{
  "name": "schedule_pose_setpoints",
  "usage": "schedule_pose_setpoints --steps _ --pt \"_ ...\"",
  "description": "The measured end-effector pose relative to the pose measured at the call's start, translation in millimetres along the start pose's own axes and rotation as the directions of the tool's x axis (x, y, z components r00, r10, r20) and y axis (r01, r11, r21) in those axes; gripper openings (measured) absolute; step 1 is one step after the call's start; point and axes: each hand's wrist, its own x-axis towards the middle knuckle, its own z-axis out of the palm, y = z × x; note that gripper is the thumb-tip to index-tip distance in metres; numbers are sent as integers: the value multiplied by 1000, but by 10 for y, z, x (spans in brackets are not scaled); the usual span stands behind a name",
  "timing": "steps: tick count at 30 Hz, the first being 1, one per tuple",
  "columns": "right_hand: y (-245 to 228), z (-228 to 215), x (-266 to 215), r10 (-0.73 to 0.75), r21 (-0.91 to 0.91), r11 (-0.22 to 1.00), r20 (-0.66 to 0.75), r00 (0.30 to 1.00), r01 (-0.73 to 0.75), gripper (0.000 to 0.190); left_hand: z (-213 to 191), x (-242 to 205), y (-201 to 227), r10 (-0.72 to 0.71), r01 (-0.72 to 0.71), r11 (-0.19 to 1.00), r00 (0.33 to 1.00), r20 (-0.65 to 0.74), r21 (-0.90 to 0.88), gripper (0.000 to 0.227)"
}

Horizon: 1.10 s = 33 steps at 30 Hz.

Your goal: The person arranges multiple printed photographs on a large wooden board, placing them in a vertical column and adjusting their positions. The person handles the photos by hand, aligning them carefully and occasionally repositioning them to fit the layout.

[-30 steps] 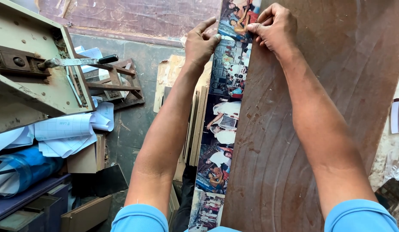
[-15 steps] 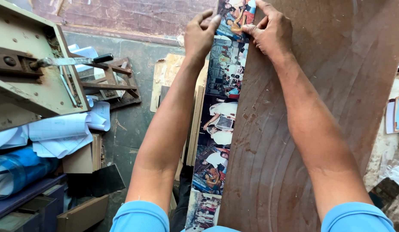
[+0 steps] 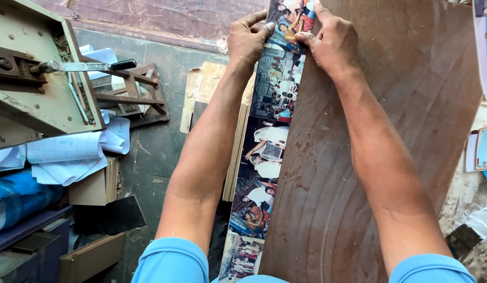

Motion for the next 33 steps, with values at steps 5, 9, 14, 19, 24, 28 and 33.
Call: schedule_pose_setpoints --steps 5,9,14,19,24,28,33 --pt "8 11 -7 -45 -63 997 -3 999 45 77 15 -11 -5 34 -30 995 999 -40 92 40" --pt "-8 12 -9 -42 -60 997 -1 999 42 76 21 9 -77 61 -55 990 997 -46 128 41" --pt "30 44 -27 -47 -57 997 -19 999 46 76 8 5 -57 140 -127 955 990 -28 268 55" --pt "-2 -15 -47 -43 -49 998 21 999 44 81 -118 85 -190 120 -134 988 979 162 76 60" --pt "-101 -147 -19 -36 -9 999 73 997 37 87 -243 63 -180 58 -21 994 937 344 -112 63" --pt "-50 -111 -25 -28 -12 999 81 996 30 87 -216 61 -195 49 4 988 937 346 -151 58" --pt "-28 -120 -28 -43 -14 999 87 995 45 88 -190 53 -214 67 -32 992 952 300 -123 53"
